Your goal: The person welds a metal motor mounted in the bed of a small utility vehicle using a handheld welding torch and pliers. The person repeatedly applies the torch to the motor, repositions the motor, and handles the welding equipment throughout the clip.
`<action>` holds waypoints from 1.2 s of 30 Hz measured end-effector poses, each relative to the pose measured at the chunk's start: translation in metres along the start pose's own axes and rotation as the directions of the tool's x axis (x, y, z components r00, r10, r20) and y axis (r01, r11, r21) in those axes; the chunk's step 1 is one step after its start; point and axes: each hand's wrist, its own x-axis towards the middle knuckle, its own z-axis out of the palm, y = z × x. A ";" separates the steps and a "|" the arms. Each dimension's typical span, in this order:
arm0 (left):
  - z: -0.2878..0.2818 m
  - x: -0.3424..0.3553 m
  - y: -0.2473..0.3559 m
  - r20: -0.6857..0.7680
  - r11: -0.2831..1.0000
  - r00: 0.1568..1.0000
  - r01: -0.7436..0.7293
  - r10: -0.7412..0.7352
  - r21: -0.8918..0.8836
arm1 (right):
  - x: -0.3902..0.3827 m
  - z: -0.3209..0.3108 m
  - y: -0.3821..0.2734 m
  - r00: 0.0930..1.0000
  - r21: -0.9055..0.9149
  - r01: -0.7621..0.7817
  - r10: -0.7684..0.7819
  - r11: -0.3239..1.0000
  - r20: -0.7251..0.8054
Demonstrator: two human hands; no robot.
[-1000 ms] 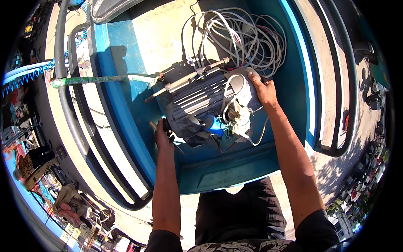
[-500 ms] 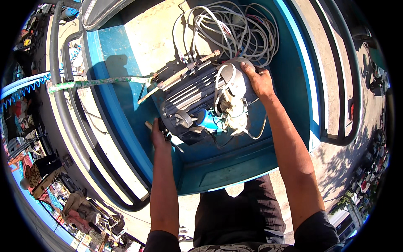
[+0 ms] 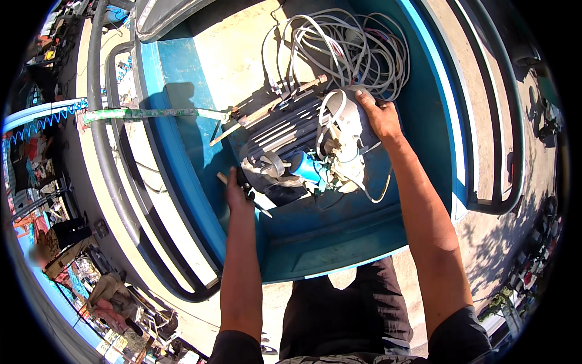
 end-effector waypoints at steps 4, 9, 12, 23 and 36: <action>-0.001 0.007 0.000 0.004 1.000 1.000 -0.005 0.005 0.014 | 0.009 0.003 -0.005 1.000 -0.035 -0.004 0.003 0.999 -0.016; 0.016 0.036 0.009 0.013 0.999 1.000 0.023 -0.023 -0.026 | 0.022 0.018 -0.032 0.996 -0.087 0.044 -0.050 0.995 -0.070; 0.011 0.047 0.003 0.058 0.997 0.996 -0.061 0.063 -0.042 | 0.023 0.026 -0.050 0.991 -0.190 0.125 -0.130 0.974 -0.015; 0.011 0.042 0.003 -0.075 0.997 0.997 0.013 -0.018 -0.074 | 0.048 0.013 -0.064 0.989 -0.288 -0.073 0.107 0.955 0.106; 0.025 0.035 0.002 -0.103 0.985 0.994 -0.050 0.033 -0.168 | 0.111 0.032 -0.076 0.728 -0.066 -0.488 0.448 0.870 0.519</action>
